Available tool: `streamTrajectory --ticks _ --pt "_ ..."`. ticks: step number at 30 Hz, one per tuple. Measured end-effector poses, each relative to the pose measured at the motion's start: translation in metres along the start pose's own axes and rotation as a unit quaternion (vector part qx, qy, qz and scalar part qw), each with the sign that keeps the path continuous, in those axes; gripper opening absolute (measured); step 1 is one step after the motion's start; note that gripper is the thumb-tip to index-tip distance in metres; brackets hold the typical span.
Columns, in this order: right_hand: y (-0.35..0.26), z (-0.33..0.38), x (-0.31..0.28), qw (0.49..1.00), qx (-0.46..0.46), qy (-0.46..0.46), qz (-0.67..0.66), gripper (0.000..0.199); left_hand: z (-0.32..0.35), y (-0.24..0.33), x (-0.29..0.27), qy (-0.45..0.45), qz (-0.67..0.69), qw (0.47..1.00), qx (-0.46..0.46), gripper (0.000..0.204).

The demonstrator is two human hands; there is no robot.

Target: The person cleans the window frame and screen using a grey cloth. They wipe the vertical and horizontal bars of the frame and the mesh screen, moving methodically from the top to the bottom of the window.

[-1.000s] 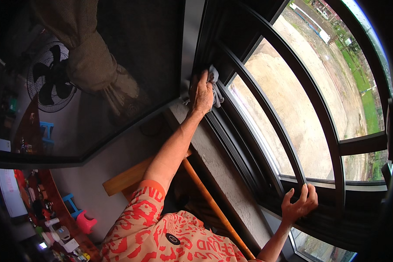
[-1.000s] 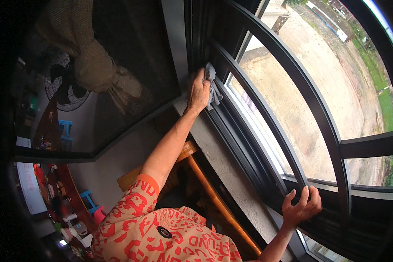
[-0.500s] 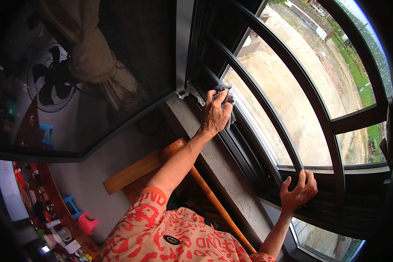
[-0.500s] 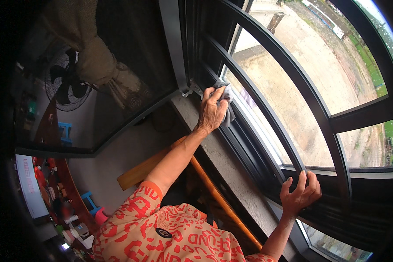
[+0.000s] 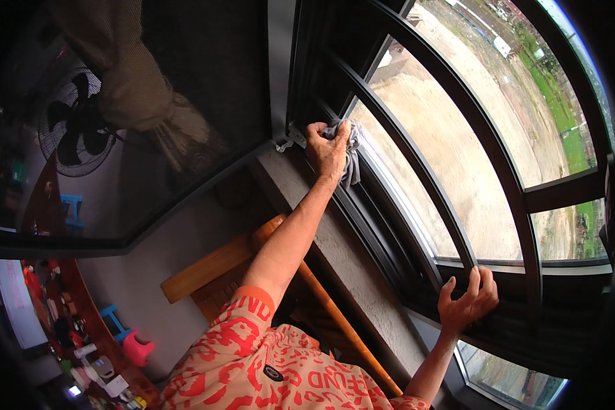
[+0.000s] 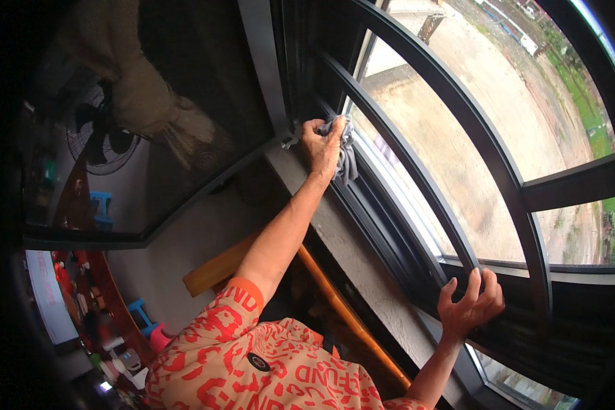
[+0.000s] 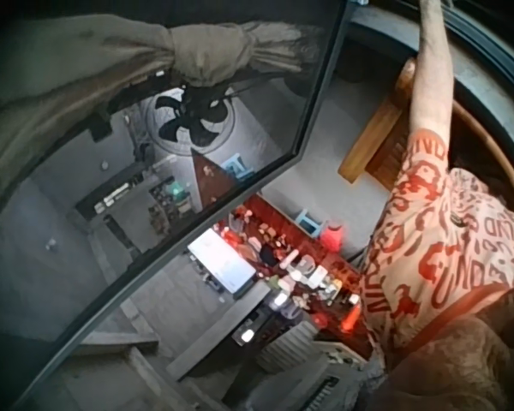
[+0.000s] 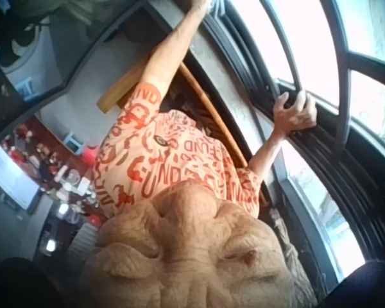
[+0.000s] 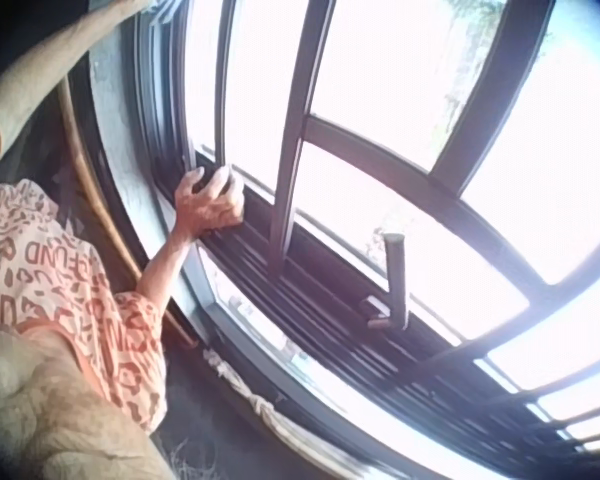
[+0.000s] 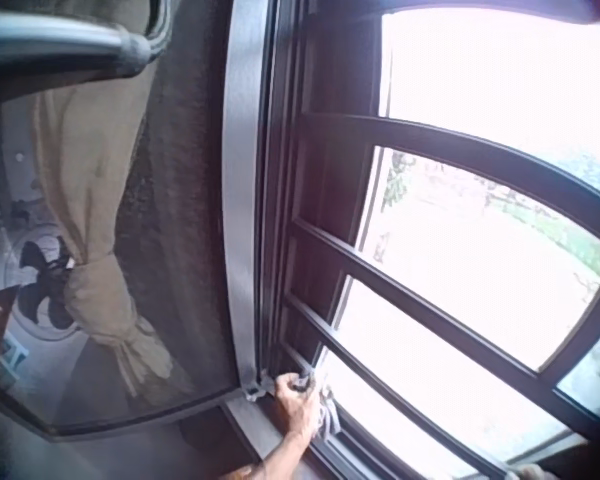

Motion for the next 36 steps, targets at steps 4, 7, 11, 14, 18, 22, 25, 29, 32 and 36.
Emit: streamTrajectory --ticks 4,7,11,14,18,22,25,29,32,36 --pt "-0.002 -0.005 -0.001 1.0 -0.001 0.005 -0.007 0.042 0.006 -0.023 0.011 -0.08 0.053 0.995 -0.037 0.042" --pt "-0.001 -0.004 0.001 1.0 0.0 -0.002 -0.007 0.044 0.038 -0.02 0.013 -0.145 0.103 0.979 -0.1 0.03" --pt "0.0 -0.002 0.002 1.0 0.002 0.0 -0.009 0.045 0.066 -0.012 0.007 -0.146 0.09 0.982 -0.084 0.039" --pt "0.0 -0.002 0.001 1.0 0.001 -0.001 -0.011 0.046 0.06 -0.012 0.004 -0.1 0.071 0.992 -0.04 0.042" --pt "-0.001 -0.002 0.001 1.0 0.003 -0.005 -0.009 0.046 0.03 -0.02 0.006 -0.055 0.067 0.996 -0.02 0.055" --pt "0.001 0.002 0.002 1.0 0.003 -0.009 -0.004 0.046 0.011 -0.033 0.013 -0.059 0.124 0.99 -0.034 0.05" --pt "0.001 0.001 0.001 1.0 0.001 -0.01 -0.005 0.046 -0.001 -0.041 0.019 -0.061 0.154 0.978 -0.124 0.044" --pt "0.001 0.0 0.001 1.0 0.004 -0.009 -0.013 0.047 0.01 -0.032 0.017 -0.063 0.172 0.96 -0.214 0.035" --pt "0.001 -0.002 0.001 1.0 0.005 -0.007 -0.015 0.047 0.021 -0.015 0.013 -0.097 0.197 0.949 -0.227 0.028" --pt "0.0 -0.004 0.0 1.0 0.005 -0.007 -0.02 0.046 0.04 -0.003 0.011 -0.116 0.24 0.937 -0.228 0.022"
Point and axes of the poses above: each hand's wrist, its own z-axis away from the middle knuckle, its own x-axis out of the palm, y = z × x, the point moved 6 cm from there along -z, towards the middle knuckle, and after that the axes turned 8 degrees about y, right-handed, at the moved point
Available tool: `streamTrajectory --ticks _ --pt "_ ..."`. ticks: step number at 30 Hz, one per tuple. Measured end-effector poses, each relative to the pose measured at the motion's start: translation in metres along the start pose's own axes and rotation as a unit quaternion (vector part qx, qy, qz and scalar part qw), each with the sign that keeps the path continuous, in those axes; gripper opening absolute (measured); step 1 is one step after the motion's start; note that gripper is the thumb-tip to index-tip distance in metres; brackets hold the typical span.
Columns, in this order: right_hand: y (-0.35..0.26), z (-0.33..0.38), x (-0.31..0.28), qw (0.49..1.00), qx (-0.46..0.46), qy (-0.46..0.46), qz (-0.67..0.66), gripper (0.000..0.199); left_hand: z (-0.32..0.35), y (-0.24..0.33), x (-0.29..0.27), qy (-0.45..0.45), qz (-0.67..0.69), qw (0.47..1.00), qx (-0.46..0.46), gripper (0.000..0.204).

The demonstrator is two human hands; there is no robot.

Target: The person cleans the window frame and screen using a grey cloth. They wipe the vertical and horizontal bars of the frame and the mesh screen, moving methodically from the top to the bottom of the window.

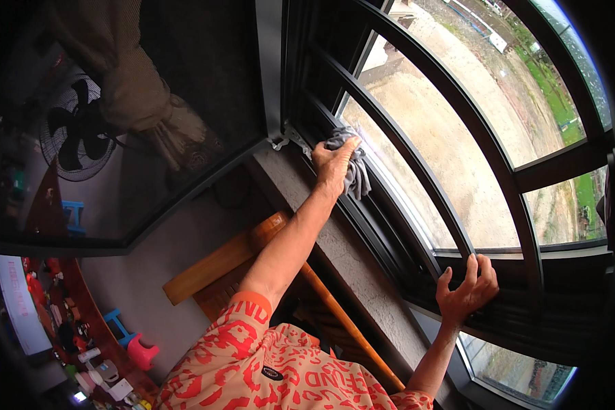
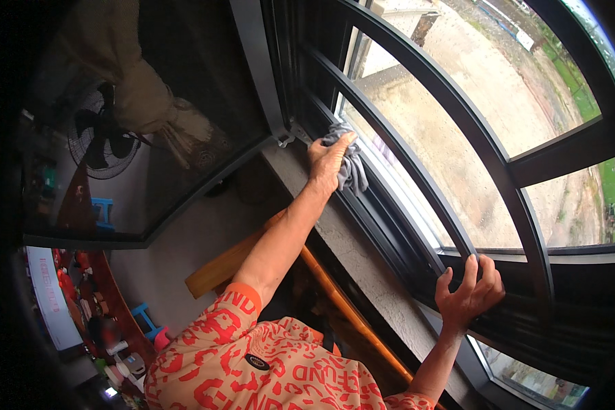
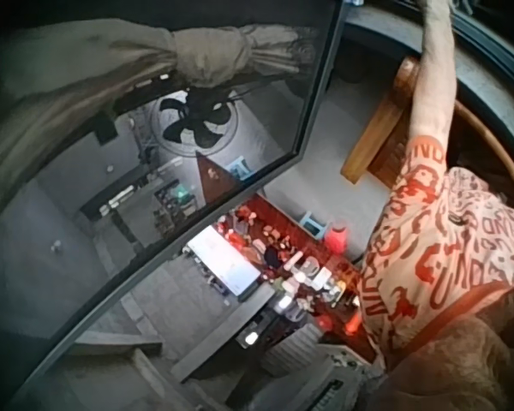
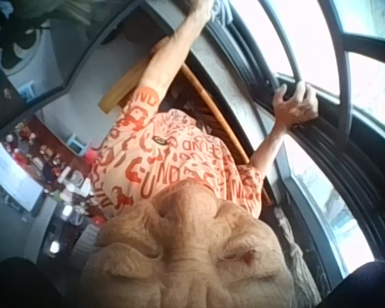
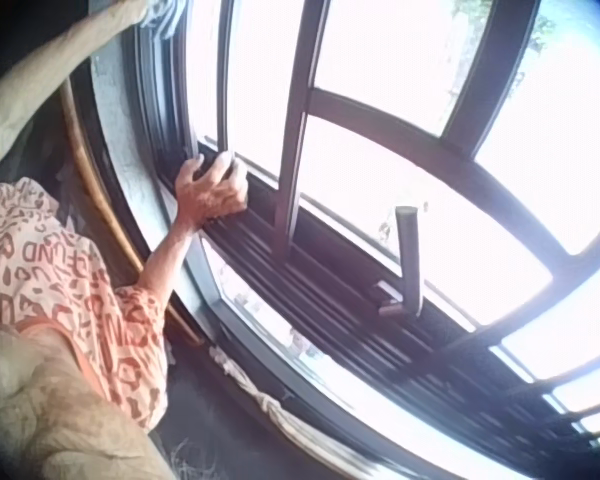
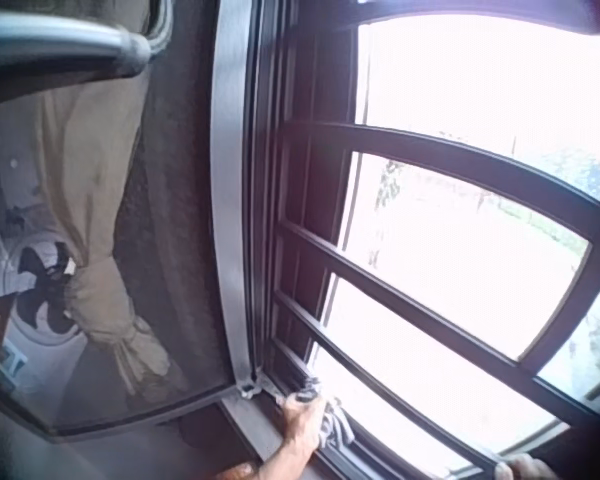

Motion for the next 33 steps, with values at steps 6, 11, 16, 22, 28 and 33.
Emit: streamTrajectory --ticks 6,11,16,22,28,33 --pt "0.002 0.003 0.001 1.0 0.003 0.0 -0.004 0.045 0.036 -0.024 0.0 -0.026 -0.004 0.998 -0.053 0.027" --pt "0.002 0.004 0.001 1.0 0.004 -0.006 -0.004 0.046 0.04 -0.027 0.002 -0.071 0.011 0.996 -0.05 0.016" --pt "0.003 0.007 0.002 1.0 0.004 -0.009 0.001 0.048 0.02 -0.019 -0.001 -0.051 0.008 0.998 -0.048 0.019" --pt "0.006 0.012 0.005 1.0 0.007 -0.013 0.015 0.047 -0.019 -0.001 -0.011 0.05 -0.009 0.998 0.033 0.05" --pt "0.008 0.014 0.007 0.999 0.01 -0.021 0.031 0.047 -0.072 0.022 -0.018 0.082 -0.06 0.992 0.076 0.059" --pt "0.007 0.011 0.004 0.999 0.003 -0.016 0.037 0.045 -0.105 0.026 -0.018 0.093 -0.016 0.992 0.085 0.04"
Point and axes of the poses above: each hand's wrist, its own z-axis away from the middle knuckle, its own x-axis out of the palm, y = z × x, the point moved 6 cm from there along -z, towards the middle knuckle, and after that the axes turned 8 degrees about y, right-handed, at the moved point
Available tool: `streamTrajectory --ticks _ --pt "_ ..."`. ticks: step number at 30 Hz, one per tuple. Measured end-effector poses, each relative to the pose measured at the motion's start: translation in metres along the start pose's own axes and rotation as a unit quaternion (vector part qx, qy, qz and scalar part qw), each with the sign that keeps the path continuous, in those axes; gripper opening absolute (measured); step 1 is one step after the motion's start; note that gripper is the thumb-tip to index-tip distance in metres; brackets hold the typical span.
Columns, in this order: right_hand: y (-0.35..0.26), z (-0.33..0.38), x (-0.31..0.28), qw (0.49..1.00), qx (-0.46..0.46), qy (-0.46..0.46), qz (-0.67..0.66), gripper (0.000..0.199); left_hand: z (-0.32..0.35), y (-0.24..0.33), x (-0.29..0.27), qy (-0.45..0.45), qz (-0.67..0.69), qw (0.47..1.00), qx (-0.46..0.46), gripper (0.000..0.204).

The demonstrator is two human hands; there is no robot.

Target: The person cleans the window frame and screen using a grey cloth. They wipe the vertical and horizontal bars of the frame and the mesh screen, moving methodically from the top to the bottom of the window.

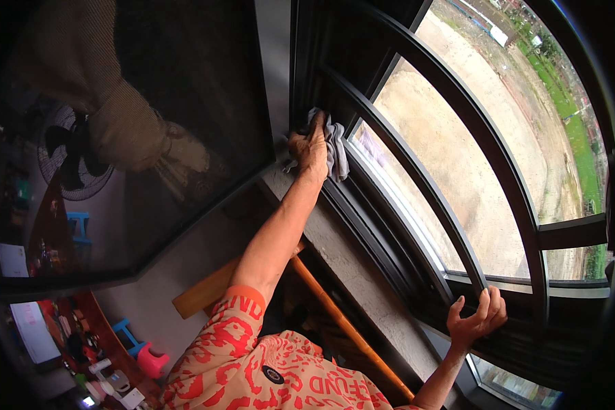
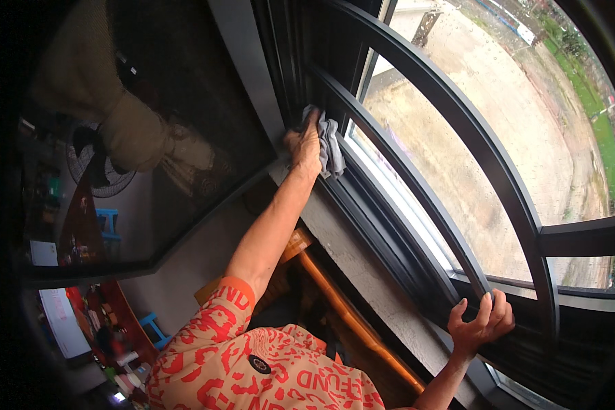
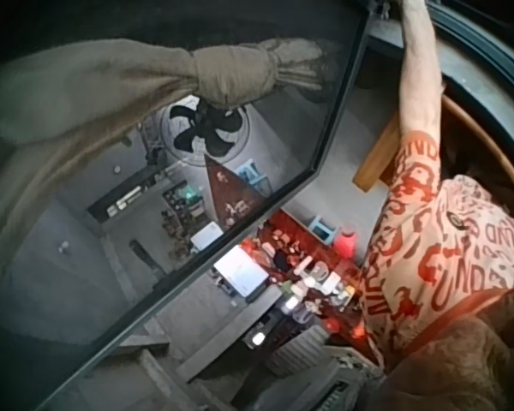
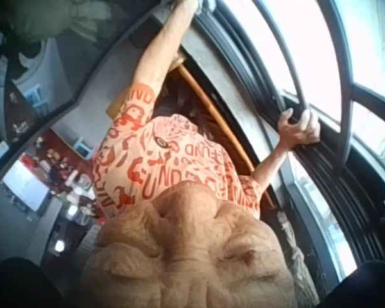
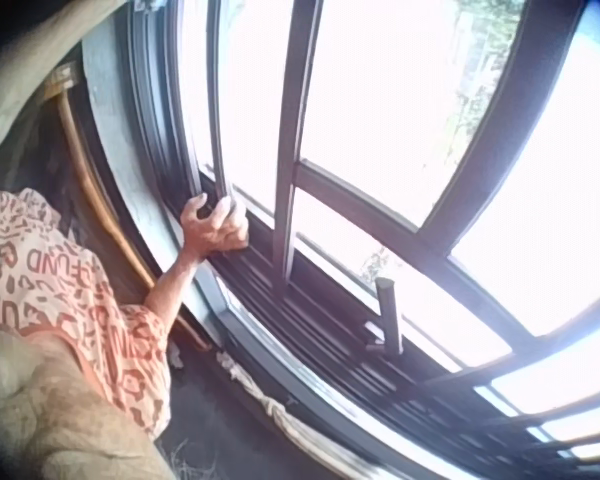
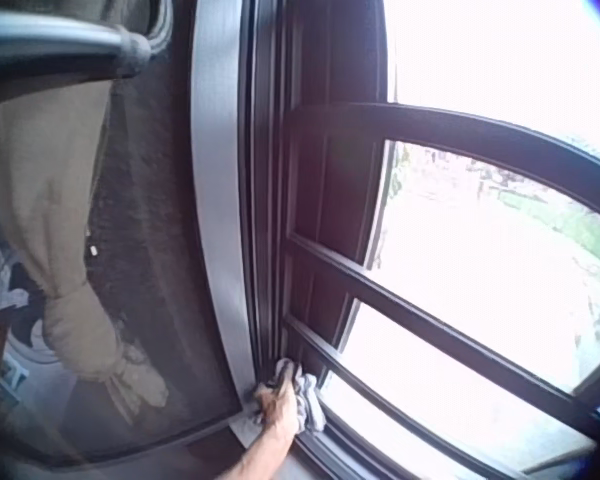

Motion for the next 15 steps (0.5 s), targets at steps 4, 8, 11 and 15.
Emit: streamTrajectory --ticks 4,8,11,15 --pt "0.0 0.001 -0.001 1.0 -0.006 -0.013 -0.01 0.047 0.025 0.011 0.001 0.015 -0.057 0.998 -0.033 0.036" --pt "-0.002 -0.004 0.001 1.0 0.006 -0.01 -0.014 0.045 0.054 0.004 -0.002 -0.032 -0.052 0.998 -0.022 0.036" --pt "-0.002 -0.003 0.0 1.0 0.002 -0.004 -0.012 0.045 0.072 -0.008 -0.003 -0.049 -0.024 0.998 -0.034 0.033" --pt "-0.002 -0.004 -0.001 1.0 0.0 -0.001 -0.027 0.046 0.103 -0.022 -0.003 -0.052 -0.016 0.996 -0.069 0.033"
Point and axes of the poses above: each hand's wrist, its own z-axis away from the middle knuckle, its own x-axis out of the palm, y = z × x, the point moved 6 cm from there along -z, towards the middle knuckle, and after that the axes turned 8 degrees about y, right-handed, at the moved point
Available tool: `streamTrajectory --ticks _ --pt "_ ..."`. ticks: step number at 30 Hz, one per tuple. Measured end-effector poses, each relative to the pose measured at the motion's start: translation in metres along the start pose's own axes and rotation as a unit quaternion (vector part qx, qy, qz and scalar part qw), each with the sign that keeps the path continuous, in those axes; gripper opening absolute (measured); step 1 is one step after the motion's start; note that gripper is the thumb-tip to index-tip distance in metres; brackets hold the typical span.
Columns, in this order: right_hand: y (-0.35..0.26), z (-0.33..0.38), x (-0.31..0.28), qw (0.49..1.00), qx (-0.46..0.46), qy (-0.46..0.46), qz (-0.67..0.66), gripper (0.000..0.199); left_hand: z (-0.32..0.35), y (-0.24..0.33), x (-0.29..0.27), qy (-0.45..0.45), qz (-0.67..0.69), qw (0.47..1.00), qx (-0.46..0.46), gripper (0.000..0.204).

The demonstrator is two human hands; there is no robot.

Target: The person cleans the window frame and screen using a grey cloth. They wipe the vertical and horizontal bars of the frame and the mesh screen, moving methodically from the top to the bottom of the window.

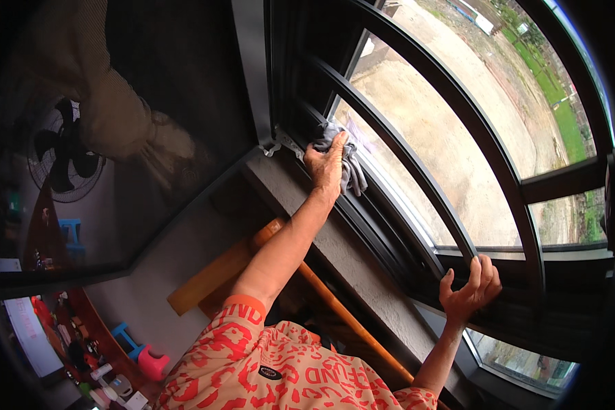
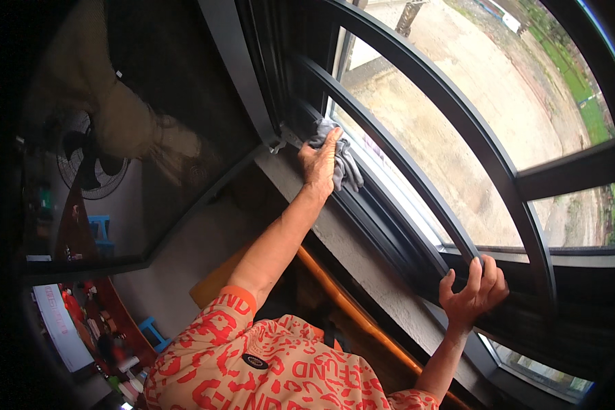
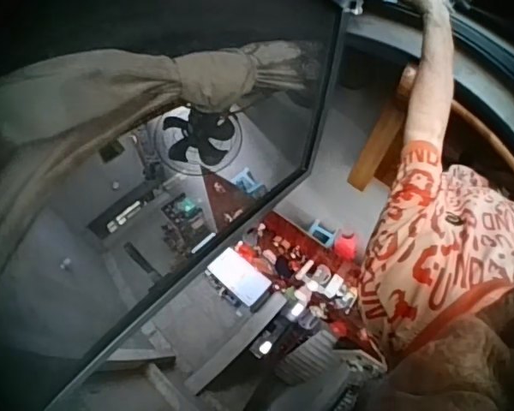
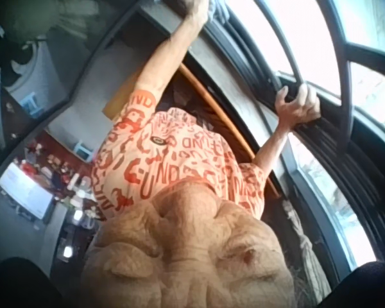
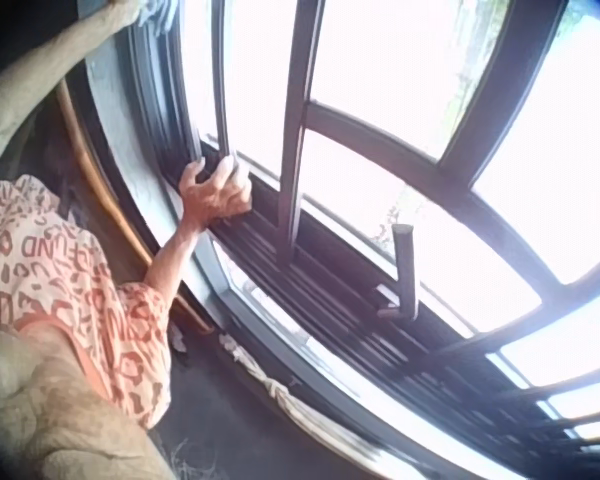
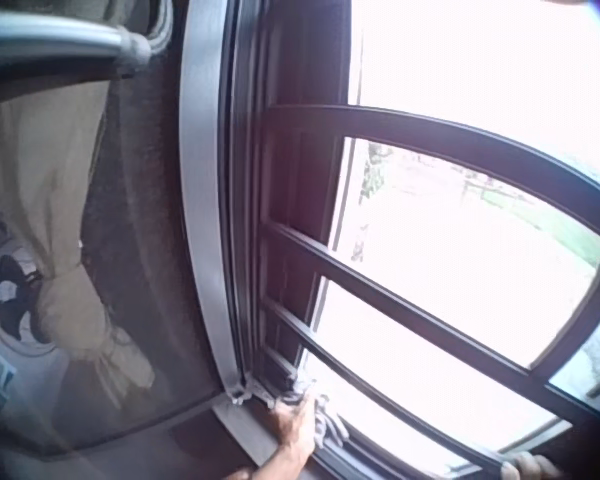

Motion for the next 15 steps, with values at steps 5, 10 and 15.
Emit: streamTrajectory --ticks 5,10,15 --pt "0.0 0.0 0.002 1.0 0.004 0.0 -0.019 0.041 0.042 -0.015 -0.001 -0.007 -0.027 0.999 -0.016 0.024" --pt "-0.007 0.006 -0.013 0.996 0.011 0.087 -0.027 0.029 0.076 -0.036 0.003 -0.05 -0.024 0.997 -0.05 0.024" --pt "-0.042 0.005 0.024 0.972 0.083 -0.055 -0.211 0.028 0.111 -0.054 0.002 -0.088 -0.041 0.992 -0.082 0.023"
Point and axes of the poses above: each hand's wrist, its own z-axis away from the middle knuckle, its own x-axis out of the palm, y = z × x, the point moved 6 cm from there along -z, towards the middle knuckle, and after that the axes turned 8 degrees about y, right-handed, at the moved point
